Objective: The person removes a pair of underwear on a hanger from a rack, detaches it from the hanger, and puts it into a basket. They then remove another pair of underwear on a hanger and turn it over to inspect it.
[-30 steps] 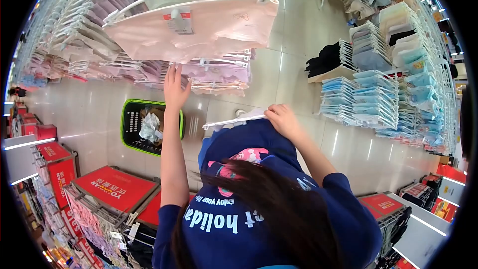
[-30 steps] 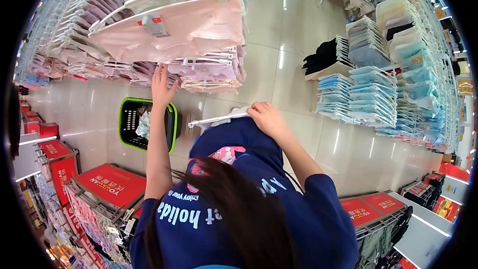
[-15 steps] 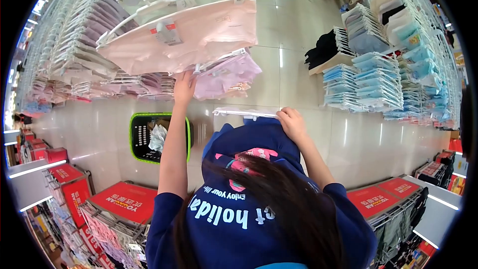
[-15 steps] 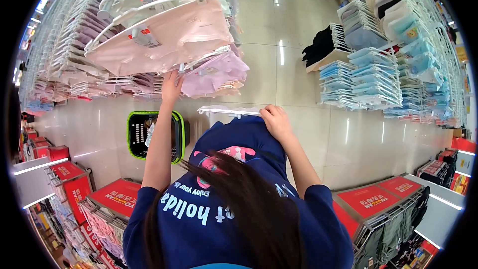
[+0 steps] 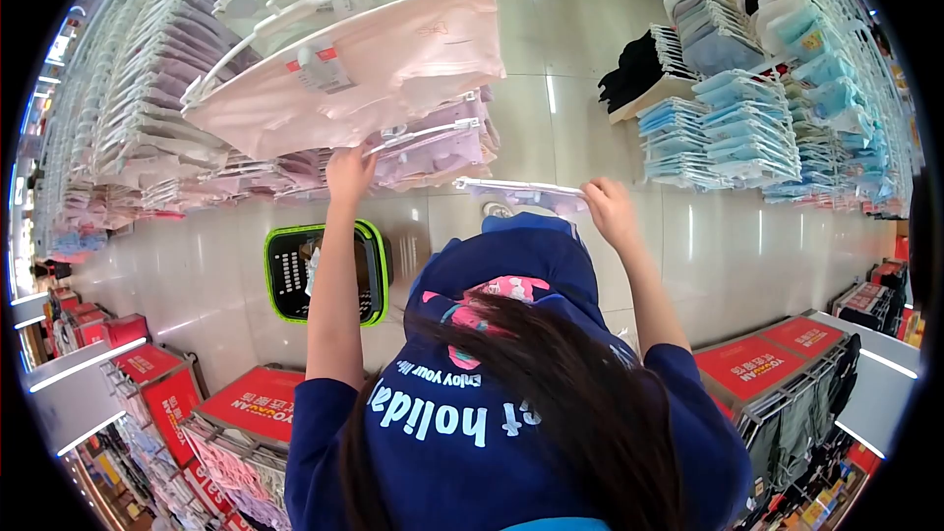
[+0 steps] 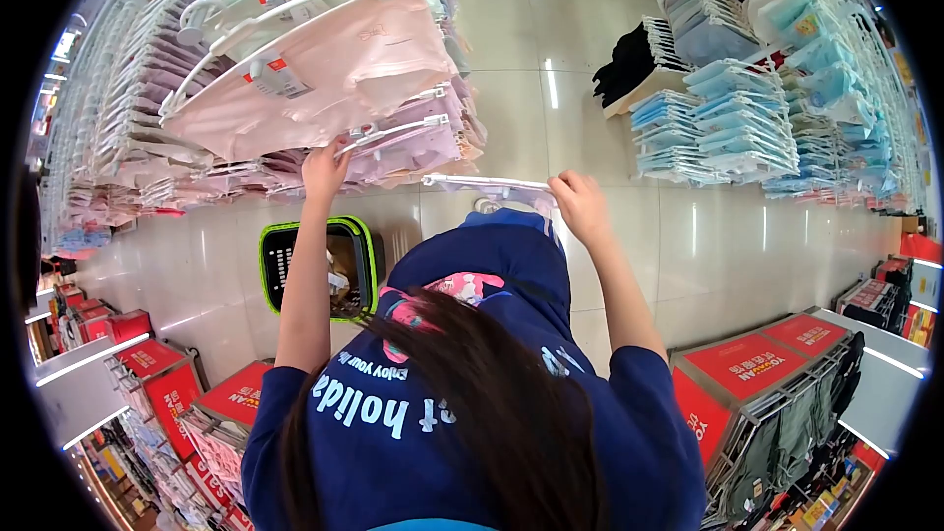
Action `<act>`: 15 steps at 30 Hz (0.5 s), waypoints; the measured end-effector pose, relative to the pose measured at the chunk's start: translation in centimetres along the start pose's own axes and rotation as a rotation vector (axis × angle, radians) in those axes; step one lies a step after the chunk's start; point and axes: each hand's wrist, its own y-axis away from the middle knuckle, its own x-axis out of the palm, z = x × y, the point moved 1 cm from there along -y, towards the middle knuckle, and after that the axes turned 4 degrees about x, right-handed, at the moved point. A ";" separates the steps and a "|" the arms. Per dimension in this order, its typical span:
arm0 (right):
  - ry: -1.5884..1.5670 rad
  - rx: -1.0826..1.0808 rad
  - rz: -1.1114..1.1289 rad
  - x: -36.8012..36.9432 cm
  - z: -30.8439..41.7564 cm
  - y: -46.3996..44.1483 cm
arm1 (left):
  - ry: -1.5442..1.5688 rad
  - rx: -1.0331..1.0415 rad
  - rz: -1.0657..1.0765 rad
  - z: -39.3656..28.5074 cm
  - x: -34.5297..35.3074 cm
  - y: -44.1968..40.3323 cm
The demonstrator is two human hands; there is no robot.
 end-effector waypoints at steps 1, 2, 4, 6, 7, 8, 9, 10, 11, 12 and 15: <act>0.016 0.000 0.014 -0.1 -0.2 -0.3 | 0.014 -0.009 -0.004 0.0 0.1 0.0; 0.031 0.003 0.026 -0.3 -0.5 -0.7 | 0.027 -0.015 -0.007 0.0 0.2 0.1; 0.074 0.010 0.051 -0.9 -0.7 -1.6 | 0.023 -0.039 0.019 0.3 0.5 0.1; 0.107 -0.012 0.094 -1.2 -1.1 -2.5 | -0.005 -0.076 0.077 0.5 0.8 0.0; 0.125 -0.019 0.117 -1.1 -1.3 -2.8 | -0.004 -0.112 0.101 0.3 0.6 -0.2; 0.121 -0.036 0.106 -0.9 -1.7 -3.0 | -0.004 -0.146 0.127 0.1 0.4 -0.5; 0.117 -0.051 0.095 -0.5 -2.1 -3.2 | -0.004 -0.179 0.154 -0.1 0.3 -0.7; 0.112 -0.064 0.085 -0.2 -2.5 -3.3 | 0.004 -0.187 0.143 -0.1 0.5 -0.8; 0.109 -0.070 0.102 0.1 -2.9 -3.5 | 0.013 -0.195 0.134 0.0 0.8 -0.8; 0.104 -0.079 0.121 0.4 -3.3 -3.7 | 0.021 -0.208 0.125 0.1 1.2 -0.7; 0.088 -0.104 0.142 1.2 -4.1 -4.2 | 0.082 -0.228 0.159 -1.1 0.6 -1.3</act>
